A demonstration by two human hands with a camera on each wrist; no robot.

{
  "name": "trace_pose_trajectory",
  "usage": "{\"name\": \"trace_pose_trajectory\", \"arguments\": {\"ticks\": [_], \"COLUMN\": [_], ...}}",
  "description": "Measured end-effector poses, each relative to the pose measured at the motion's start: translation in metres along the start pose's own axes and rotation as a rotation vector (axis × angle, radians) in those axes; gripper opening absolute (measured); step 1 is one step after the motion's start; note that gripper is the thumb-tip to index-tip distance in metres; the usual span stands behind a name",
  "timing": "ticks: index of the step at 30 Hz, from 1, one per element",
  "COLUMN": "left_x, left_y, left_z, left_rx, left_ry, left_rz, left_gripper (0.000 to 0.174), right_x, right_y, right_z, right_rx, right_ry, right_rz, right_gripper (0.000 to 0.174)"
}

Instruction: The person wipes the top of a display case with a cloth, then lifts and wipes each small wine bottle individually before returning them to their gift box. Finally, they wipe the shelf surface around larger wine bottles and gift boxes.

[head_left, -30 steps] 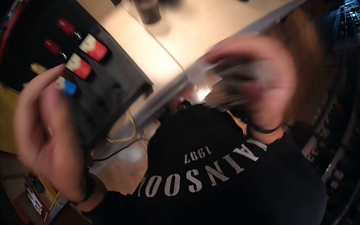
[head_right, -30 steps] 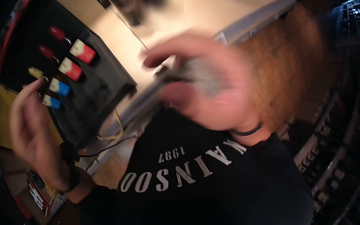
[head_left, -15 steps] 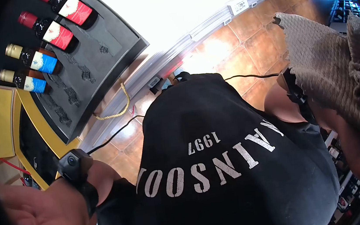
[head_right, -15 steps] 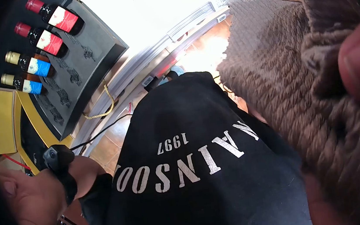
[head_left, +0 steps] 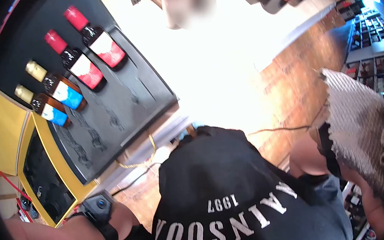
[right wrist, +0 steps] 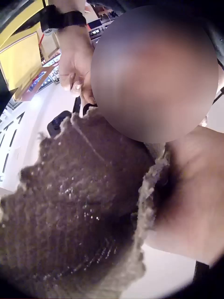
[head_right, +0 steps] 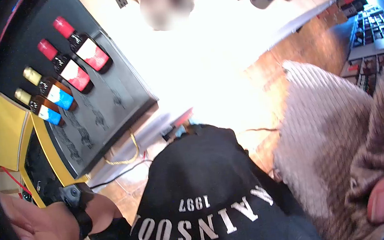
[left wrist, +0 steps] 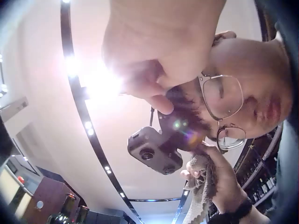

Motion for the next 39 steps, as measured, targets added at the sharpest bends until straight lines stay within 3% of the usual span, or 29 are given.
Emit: {"name": "trace_pose_trajectory", "arguments": {"ticks": [4, 7, 21, 24, 39], "left_x": [-0.019, -0.036, -0.005, 0.001, 0.013], "left_y": [0.009, 0.001, -0.024, -0.023, -0.038], "left_z": [0.003, 0.001, -0.028, -0.014, -0.01], "left_rx": [-0.063, -0.078, -0.025, -0.037, 0.027], "left_ry": [-0.067, -0.138, -0.138, -0.027, -0.004], "left_rz": [0.062, 0.089, -0.023, -0.067, -0.242], "left_gripper": [0.032, 0.034, 0.039, 0.04, 0.046], "right_x": [-0.003, 0.006, -0.012, -0.022, -0.016], "right_y": [0.029, 0.02, -0.065, -0.066, -0.07], "right_z": [0.016, 0.013, 0.012, 0.009, -0.035], "right_rx": [0.052, -0.128, -0.568, -0.617, -0.772], "right_ry": [-0.073, 0.02, 0.245, 0.191, 0.102], "right_rz": [-0.17, 0.006, 0.588, 0.72, 0.755], "right_gripper": [0.013, 0.013, 0.014, 0.015, 0.022]}}
Point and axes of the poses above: each hand's wrist, its own z-axis towards the middle knuckle, its own y-axis out of the back of the hand, x = y × z, the point moved 8 cm from there along z, towards the middle knuckle, and after that the axes turned 7 degrees about -z, right-handed, at the moved point
